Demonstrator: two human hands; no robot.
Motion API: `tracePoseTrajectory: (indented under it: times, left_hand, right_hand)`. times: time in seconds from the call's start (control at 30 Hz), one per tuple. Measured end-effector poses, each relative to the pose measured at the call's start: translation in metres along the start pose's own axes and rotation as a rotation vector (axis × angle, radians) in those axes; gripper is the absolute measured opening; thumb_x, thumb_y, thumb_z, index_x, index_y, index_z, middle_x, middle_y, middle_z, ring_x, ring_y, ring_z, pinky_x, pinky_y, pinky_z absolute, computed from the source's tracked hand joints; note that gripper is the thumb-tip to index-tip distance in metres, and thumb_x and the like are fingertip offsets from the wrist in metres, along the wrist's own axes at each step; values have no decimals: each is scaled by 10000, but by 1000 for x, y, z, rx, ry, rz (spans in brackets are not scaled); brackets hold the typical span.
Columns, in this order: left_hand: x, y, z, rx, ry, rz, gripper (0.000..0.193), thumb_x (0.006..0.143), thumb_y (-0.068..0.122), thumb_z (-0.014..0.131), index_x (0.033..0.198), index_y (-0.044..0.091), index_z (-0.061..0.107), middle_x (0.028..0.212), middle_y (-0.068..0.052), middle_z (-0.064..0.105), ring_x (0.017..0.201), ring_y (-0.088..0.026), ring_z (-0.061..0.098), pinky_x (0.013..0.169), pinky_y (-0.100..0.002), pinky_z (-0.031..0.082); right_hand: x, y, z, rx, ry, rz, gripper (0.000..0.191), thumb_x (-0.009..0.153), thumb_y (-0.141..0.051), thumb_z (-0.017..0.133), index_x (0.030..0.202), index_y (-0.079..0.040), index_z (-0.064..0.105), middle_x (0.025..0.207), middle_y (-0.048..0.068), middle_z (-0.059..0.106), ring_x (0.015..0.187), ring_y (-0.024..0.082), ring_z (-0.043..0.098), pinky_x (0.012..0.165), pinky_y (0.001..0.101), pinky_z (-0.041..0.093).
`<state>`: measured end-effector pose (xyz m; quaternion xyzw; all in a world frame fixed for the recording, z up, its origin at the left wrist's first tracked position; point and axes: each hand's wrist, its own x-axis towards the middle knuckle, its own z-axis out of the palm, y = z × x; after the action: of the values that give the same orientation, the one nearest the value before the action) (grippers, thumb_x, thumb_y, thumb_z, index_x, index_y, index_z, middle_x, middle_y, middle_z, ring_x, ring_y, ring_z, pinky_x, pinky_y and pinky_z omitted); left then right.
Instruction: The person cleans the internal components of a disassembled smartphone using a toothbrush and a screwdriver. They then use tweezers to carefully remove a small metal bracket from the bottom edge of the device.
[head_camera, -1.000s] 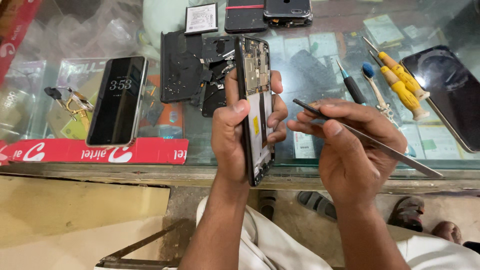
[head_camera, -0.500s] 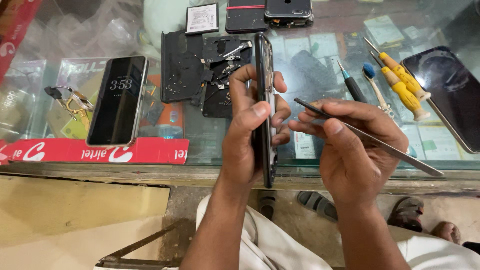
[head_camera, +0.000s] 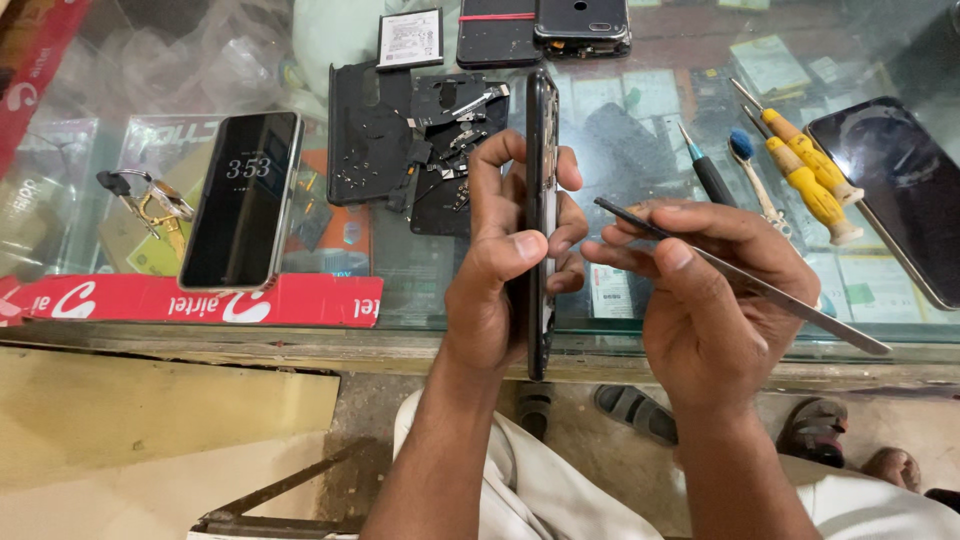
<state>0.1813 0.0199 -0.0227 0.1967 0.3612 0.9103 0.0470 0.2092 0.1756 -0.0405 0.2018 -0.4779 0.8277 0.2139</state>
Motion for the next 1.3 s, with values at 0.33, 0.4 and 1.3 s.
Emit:
tracePoseTrajectory:
  times: [0.33,0.4,1.3]
  left_hand:
    - [-1,-1,-1,-1,-4,14,642,919,262,697,1402,66,322,1190,-86,448,857,-81,465,615,-188,428]
    - [-1,0,-1,-16,9,9,663,932,282,688,1444,70,324,1217,-102,458,845,-82,468,639,-205,434]
    - [0,0,0,-45,46,-2,572,965,271,595,1438,75,339,1254,-107,490,880,-116,483,620,-217,440]
  right_hand:
    - [1,0,2,-21,-2,-7,147,1094,47,581,1187,155,619,1120,285,683,1061,339,743,920,492,610]
    - [0,0,2,-21,-3,-5,145,1097,48,585,1189,154,621,1120,284,683,1054,336,743,918,489,612]
    - [2,-4,12,-144,177,52,49,1040,95,620,1088,90,610,926,232,679,772,242,717,750,446,667]
